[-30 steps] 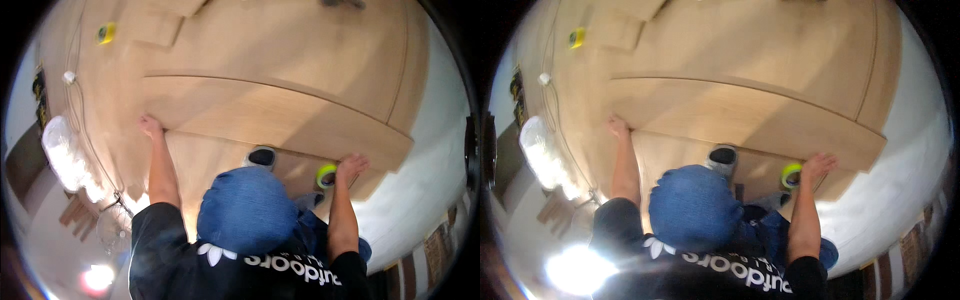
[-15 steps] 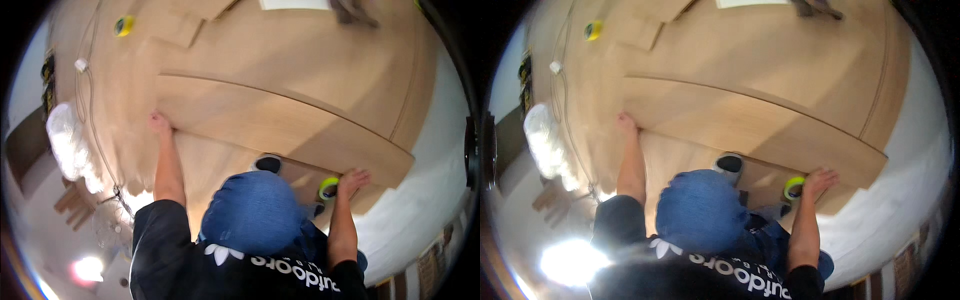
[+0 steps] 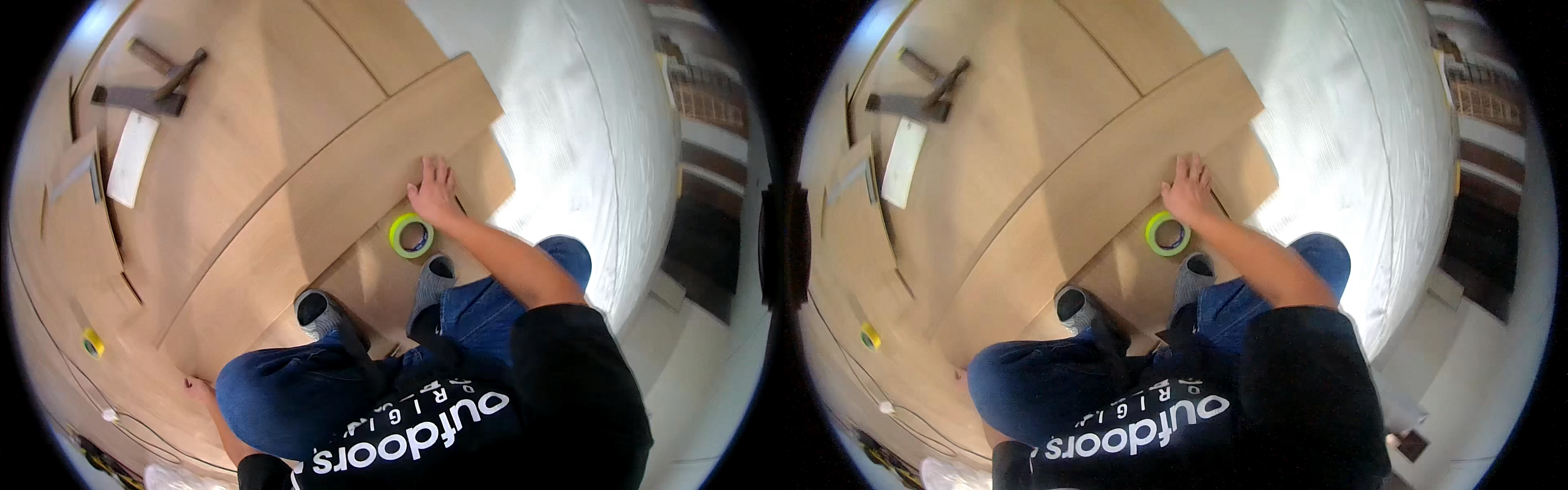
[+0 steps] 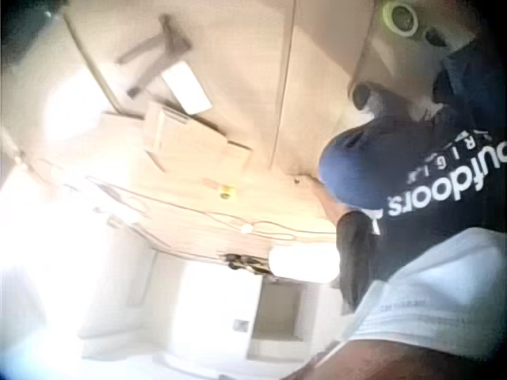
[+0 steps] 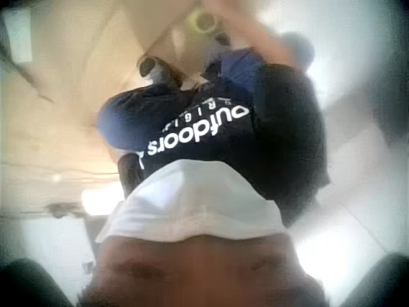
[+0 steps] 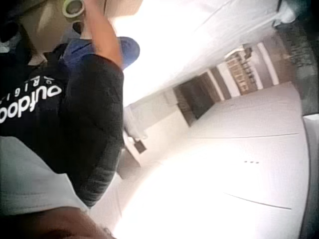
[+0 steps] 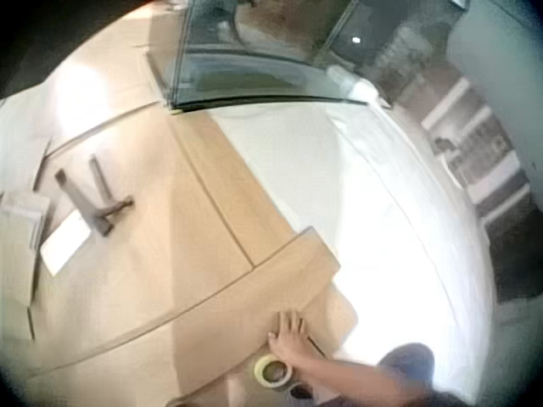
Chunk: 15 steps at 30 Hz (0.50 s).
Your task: The person measures and fits laminate flooring planks, using a square and a pencil to mark the boards before placing them onto the floor.
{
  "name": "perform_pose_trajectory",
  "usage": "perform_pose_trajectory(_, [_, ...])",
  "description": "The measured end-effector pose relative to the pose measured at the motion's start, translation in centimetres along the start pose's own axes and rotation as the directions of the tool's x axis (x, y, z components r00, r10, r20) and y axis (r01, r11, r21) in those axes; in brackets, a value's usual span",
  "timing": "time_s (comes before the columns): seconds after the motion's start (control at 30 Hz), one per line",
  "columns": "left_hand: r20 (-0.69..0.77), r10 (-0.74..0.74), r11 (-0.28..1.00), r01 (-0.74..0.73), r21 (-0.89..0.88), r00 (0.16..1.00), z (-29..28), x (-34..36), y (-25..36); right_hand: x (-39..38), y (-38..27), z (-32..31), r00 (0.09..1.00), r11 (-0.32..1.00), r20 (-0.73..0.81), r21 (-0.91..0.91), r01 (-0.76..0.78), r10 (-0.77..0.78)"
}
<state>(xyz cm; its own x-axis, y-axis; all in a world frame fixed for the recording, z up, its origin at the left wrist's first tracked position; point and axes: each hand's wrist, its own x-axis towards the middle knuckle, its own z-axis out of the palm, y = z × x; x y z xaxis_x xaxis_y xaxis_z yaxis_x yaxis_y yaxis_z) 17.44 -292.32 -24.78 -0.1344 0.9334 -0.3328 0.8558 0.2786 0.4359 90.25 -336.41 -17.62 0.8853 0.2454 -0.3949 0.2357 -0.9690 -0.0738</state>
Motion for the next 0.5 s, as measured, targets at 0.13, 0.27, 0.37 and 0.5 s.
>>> perform_pose_trajectory(0.13, [-0.040,0.346,0.932,-0.338,0.128,0.937,1.4,7.0,12.3,5.7,8.2,-10.9,0.926,0.946,0.212,-0.014,0.324,-0.314])
perform_pose_trajectory(0.27, [0.375,0.704,0.685,-0.716,-0.136,0.603,9.5,1.0,38.6,7.3,19.6,-21.0,0.977,0.816,-0.014,0.548,0.184,-0.211])
perform_pose_trajectory(0.37, [0.694,0.720,0.147,-0.977,-0.153,0.000,16.2,-13.4,54.0,0.4,27.4,-19.9,0.965,0.793,-0.127,0.600,-0.108,0.228])
perform_pose_trajectory(0.5, [0.936,0.323,0.032,-0.987,-0.156,-0.137,24.6,-29.4,62.2,-14.5,41.6,-3.0,0.840,0.820,0.179,0.191,-0.540,0.512])
